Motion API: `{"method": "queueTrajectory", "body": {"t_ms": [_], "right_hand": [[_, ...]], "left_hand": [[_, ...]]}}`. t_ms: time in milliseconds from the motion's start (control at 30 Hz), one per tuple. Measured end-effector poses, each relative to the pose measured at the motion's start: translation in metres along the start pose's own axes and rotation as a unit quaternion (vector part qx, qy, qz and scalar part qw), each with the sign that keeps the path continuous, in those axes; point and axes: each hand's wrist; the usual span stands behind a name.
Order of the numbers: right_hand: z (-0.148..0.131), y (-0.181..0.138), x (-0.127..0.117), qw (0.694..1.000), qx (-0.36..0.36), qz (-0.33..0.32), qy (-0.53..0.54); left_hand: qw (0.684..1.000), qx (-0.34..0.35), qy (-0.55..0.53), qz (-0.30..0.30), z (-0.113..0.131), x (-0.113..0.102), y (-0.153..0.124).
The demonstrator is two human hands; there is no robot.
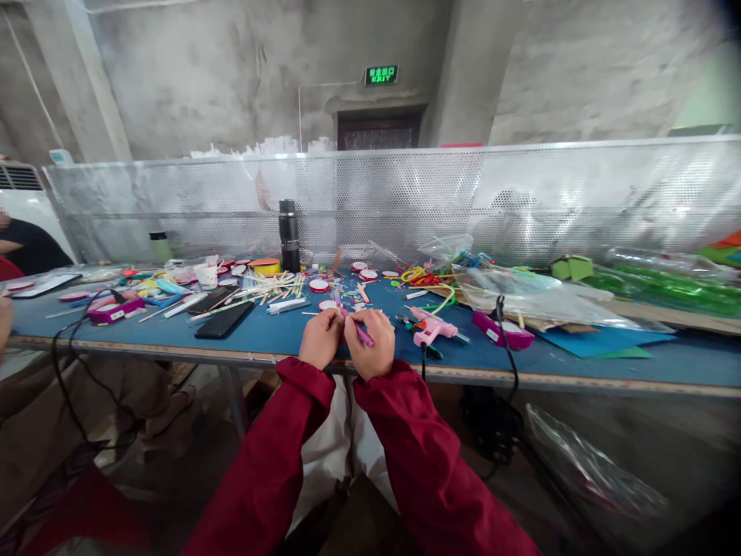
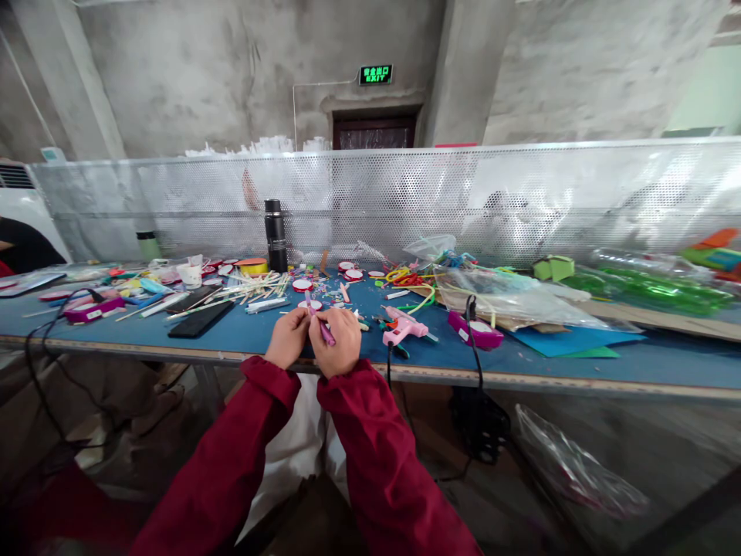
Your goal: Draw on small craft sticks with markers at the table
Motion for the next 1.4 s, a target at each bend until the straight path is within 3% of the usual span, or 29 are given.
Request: {"method": "queueTrajectory", "body": {"t_ms": [367, 633, 1033, 1400], "right_hand": [[0.0030, -0.0016, 0.0024, 1.000, 0.026, 0.013, -0.009], [-0.0004, 0.0026, -0.0017, 1.000, 0.001, -0.020, 0.008], [0.0064, -0.0029, 0.0049, 0.999, 0.030, 0.039, 0.008], [0.0024, -0.0016, 0.0022, 0.999, 0.033, 0.029, 0.019]], "left_hand": [[1.000, -0.010, -0.016, -0.002, 0.0020, -0.0005, 0.0001], [0.999, -0.019, -0.049, -0.011, -0.0004, 0.0020, -0.0010], [0.998, -0.019, -0.052, -0.011, 0.0008, 0.0010, 0.0000], [0.999, -0.014, -0.036, -0.008, 0.0034, 0.0003, -0.0011]]}}
Point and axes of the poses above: each hand's wrist, its own y-axis towards the middle knuckle, its own x-axis out of the palm, z = x × y, and after that the axes turned 7 degrees about x, right-handed
